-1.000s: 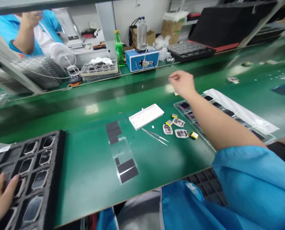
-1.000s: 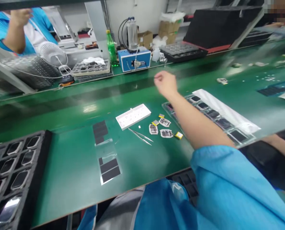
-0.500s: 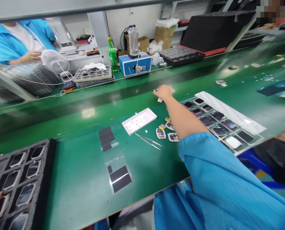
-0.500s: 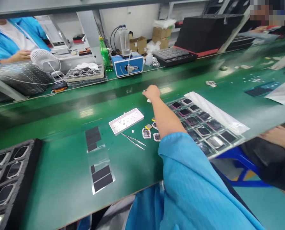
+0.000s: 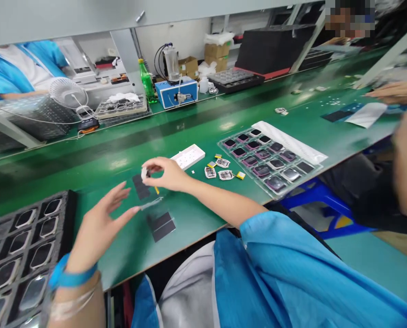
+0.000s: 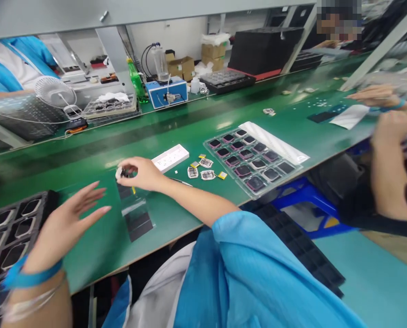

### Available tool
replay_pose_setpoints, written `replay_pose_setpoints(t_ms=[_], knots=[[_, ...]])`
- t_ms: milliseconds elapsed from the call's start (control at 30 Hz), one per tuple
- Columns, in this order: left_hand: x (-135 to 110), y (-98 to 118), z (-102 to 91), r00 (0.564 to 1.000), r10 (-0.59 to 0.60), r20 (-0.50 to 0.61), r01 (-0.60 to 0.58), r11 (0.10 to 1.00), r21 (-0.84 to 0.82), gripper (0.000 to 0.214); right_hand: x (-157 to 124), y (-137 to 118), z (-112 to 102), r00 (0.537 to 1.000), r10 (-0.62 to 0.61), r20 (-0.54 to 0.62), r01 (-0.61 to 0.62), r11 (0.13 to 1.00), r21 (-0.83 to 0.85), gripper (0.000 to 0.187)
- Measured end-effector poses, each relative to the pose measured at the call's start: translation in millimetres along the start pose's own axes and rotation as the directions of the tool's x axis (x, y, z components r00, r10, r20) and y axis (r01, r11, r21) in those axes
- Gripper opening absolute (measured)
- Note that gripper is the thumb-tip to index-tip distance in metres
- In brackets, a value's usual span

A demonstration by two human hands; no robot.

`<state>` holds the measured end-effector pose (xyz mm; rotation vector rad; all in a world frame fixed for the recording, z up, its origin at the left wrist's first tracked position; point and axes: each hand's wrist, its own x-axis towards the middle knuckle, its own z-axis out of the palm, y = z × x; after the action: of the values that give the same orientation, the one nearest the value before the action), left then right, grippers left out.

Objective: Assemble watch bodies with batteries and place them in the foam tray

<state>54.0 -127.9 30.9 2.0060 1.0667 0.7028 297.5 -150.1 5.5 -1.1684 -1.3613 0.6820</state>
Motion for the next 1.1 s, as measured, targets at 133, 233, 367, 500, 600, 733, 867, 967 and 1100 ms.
replay_pose_setpoints(t_ms=[133, 233, 367, 500, 600, 733, 867, 967, 1100], knots=[[57.0, 2.8, 44.6, 0.985, 0.051, 0.164, -0.006, 0.965, -0.263, 0.086, -15.5, 20.6, 19.1, 0.99, 0.12, -0.069, -0.114, 0.99, 0.084, 0.046], [71.1, -9.1, 55.0, 0.98, 0.03, 0.199, 0.044, 0.933, -0.358, 0.078, -20.8, 30.1, 22.3, 0.973, 0.185, -0.138, -0.164, 0.975, 0.148, 0.053], [63.9, -22.3, 59.5, 0.977, -0.063, 0.204, 0.163, 0.836, -0.523, 0.071, -25.2, 34.0, 23.6, 0.976, 0.208, -0.064, -0.192, 0.962, 0.197, 0.041], [55.4, -21.5, 60.9, 0.947, -0.195, 0.256, 0.321, 0.635, -0.703, 0.062, -28.0, 37.0, 22.1, 0.999, 0.044, -0.021, -0.043, 0.998, 0.048, 0.013], [54.7, -17.4, 61.1, 0.933, -0.213, 0.29, 0.36, 0.57, -0.739, 0.059, -30.0, 40.0, 21.6, 0.994, -0.107, -0.005, 0.106, 0.989, -0.102, 0.007], [55.2, -15.8, 61.7, 0.947, -0.183, 0.266, 0.321, 0.603, -0.73, 0.056, -33.1, 39.7, 22.9, 0.994, -0.108, 0.002, 0.107, 0.982, -0.154, 0.006], [54.3, -17.2, 61.5, 0.961, -0.178, 0.212, 0.277, 0.612, -0.741, 0.058, -35.7, 35.6, 22.7, 0.994, -0.105, 0.022, 0.107, 0.98, -0.17, 0.006], [53.4, -17.6, 61.7, 0.964, -0.178, 0.198, 0.266, 0.626, -0.733, 0.06, -36.6, 34.8, 22.6, 0.995, -0.104, 0.007, 0.104, 0.981, -0.165, 0.003], [52.8, -16.5, 63.3, 0.972, -0.168, 0.161, 0.233, 0.651, -0.723, 0.06, -36.4, 37.0, 24.1, 0.997, -0.08, -0.008, 0.078, 0.985, -0.156, 0.005]])
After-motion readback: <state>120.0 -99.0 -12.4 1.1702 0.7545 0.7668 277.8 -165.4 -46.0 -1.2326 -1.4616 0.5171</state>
